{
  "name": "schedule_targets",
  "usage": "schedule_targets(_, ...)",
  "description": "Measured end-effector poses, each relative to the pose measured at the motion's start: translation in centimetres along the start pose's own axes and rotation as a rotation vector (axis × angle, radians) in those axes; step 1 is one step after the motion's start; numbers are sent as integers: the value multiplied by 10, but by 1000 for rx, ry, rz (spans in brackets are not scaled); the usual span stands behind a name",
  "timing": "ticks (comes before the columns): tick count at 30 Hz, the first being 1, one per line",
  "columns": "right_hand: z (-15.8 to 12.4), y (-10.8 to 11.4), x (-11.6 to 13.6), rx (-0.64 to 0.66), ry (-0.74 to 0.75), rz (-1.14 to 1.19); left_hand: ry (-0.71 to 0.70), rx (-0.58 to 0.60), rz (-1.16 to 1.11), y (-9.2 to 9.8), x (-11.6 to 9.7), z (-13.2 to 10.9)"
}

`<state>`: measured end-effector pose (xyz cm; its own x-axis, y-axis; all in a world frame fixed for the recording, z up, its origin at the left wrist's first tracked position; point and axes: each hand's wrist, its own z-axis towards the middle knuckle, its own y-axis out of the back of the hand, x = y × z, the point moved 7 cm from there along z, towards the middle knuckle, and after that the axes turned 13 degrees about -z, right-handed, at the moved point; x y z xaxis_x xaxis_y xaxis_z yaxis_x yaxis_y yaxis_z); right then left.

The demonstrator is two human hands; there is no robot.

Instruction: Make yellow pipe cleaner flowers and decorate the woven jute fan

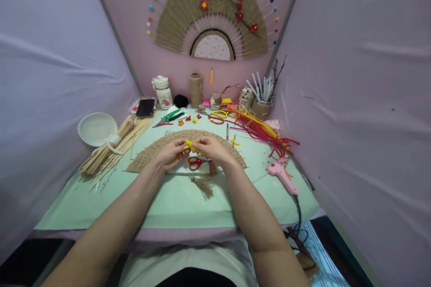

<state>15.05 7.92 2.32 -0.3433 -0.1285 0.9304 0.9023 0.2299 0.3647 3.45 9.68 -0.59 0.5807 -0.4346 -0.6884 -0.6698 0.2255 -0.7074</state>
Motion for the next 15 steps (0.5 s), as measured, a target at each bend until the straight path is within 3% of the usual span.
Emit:
schedule_targets(6,-4,7,23,-155,220,-251,121,24,-104,3,9,0)
schedule_targets(12,0,5,3,-43,45,-252,96,-15,-114,5,14,4)
schedule_targets(15,0,6,5,-87,40,-292,114,-19,-123,5,15,4)
